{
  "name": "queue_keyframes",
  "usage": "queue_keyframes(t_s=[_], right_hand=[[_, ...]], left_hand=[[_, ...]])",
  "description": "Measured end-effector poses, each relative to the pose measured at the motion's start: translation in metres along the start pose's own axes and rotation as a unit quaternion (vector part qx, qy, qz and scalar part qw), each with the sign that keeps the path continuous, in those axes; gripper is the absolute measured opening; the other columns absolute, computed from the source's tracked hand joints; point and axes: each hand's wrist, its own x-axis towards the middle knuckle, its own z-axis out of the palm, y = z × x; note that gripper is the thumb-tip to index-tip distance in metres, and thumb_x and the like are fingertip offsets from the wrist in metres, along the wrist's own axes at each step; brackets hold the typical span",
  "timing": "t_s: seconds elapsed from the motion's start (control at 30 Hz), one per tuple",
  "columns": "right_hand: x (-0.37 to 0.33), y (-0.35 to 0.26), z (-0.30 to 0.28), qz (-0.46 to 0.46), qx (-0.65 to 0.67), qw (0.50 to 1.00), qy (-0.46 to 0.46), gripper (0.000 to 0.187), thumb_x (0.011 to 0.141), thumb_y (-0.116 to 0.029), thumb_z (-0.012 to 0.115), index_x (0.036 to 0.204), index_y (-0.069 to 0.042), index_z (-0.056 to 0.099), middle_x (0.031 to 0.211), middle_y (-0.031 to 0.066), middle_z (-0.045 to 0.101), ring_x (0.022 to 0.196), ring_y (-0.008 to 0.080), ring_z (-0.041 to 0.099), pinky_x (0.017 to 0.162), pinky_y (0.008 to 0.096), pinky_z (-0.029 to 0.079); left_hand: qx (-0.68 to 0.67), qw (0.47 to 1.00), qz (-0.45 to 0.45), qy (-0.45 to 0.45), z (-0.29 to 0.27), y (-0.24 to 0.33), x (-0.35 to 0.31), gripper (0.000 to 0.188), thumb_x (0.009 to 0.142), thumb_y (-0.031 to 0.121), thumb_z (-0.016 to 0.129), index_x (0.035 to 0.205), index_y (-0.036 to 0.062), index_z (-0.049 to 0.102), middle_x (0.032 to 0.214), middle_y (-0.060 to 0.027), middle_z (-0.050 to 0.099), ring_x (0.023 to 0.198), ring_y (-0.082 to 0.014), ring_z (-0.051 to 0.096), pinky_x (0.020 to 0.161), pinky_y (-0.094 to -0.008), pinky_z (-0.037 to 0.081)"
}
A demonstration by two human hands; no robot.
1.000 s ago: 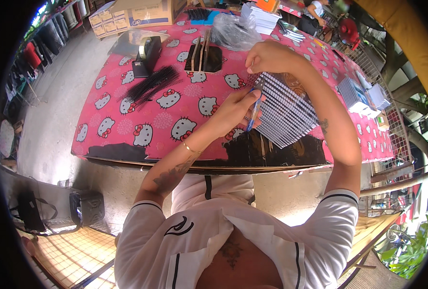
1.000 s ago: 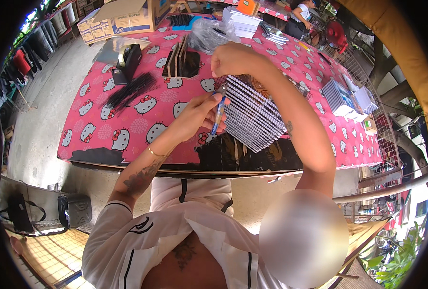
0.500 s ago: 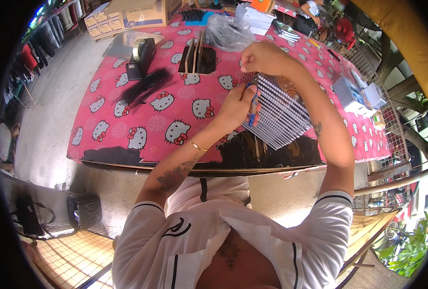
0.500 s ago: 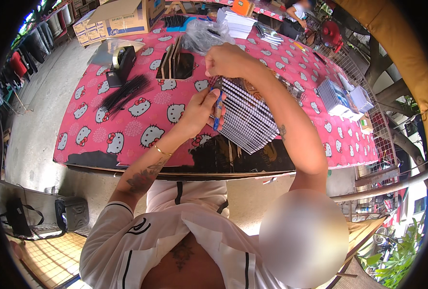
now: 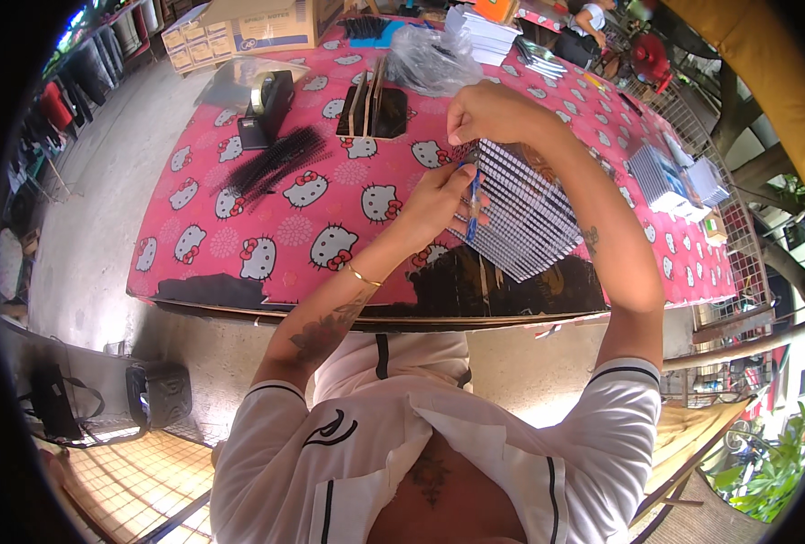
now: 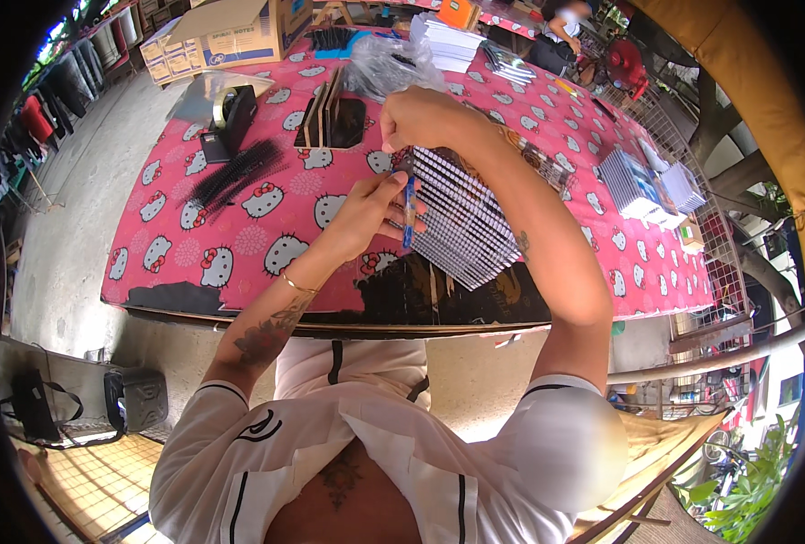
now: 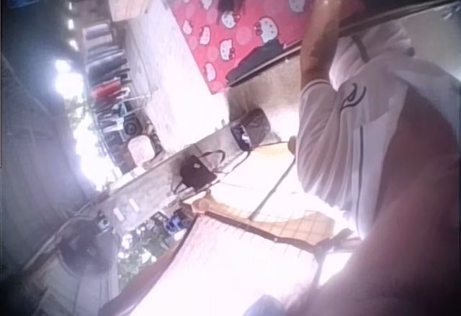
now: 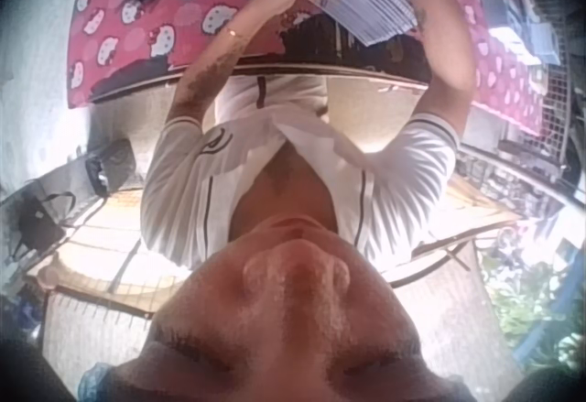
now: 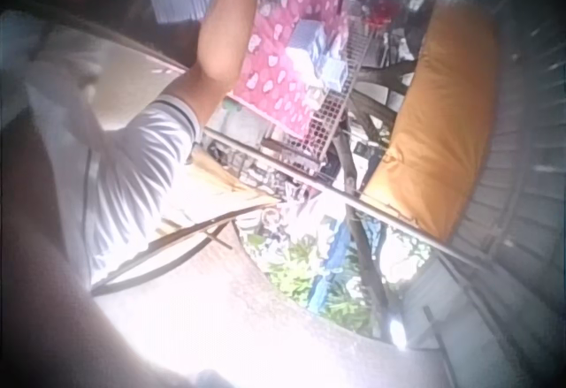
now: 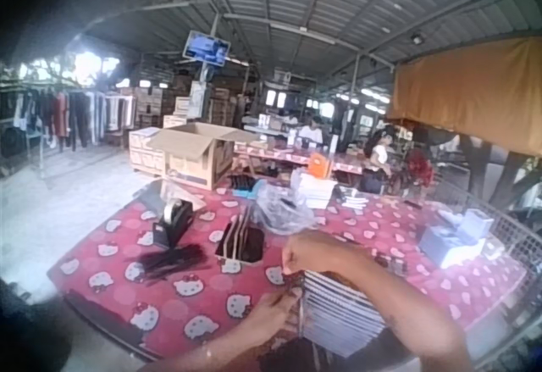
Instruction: The person assembles paper calendars by hand, taking paper sheets from a stack, aligning them with a base, and inserting a plastic spiral through the pre-punched holes before cutting the excess spiral with shears.
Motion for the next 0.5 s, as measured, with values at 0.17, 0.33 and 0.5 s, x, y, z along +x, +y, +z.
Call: queue_keyframes(t_s=[0.17,0.33,0.5], right_hand=[[-0.004,-0.004,-0.001,0.001,-0.002,1.0,0.017,0.019,0.077,-0.016,0.078,0.088,0.0,0.075,0.083,0.014,0.074,0.08,0.0252,0.072,0.073,0.0373,0.054],[-0.001,0.001,0.006,0.051,0.057,0.995,0.059,0.018,0.083,-0.015,0.072,0.094,-0.001,0.073,0.084,0.0136,0.074,0.08,0.0271,0.071,0.073,0.0395,0.053],[0.006,0.008,0.017,-0.049,-0.006,0.995,0.081,0.026,0.087,-0.026,0.07,0.095,-0.001,0.072,0.087,0.0155,0.073,0.084,0.0313,0.07,0.077,0.0423,0.053]], left_hand=[[0.029,1.0,0.009,0.002,0.0,-0.004,0.002,0.045,0.105,0.042,0.046,0.116,-0.0006,0.055,0.092,-0.0128,0.069,0.079,-0.0252,0.074,0.063,-0.0353,0.06],[0.009,1.0,-0.001,-0.008,0.0,-0.018,-0.012,0.044,0.104,0.042,0.048,0.113,-0.0009,0.054,0.094,-0.0141,0.069,0.079,-0.0255,0.074,0.062,-0.0361,0.061],[0.001,1.0,-0.017,0.0,-0.006,-0.013,-0.003,0.049,0.104,0.044,0.049,0.117,-0.0036,0.054,0.097,-0.0161,0.069,0.082,-0.028,0.074,0.064,-0.038,0.062]])
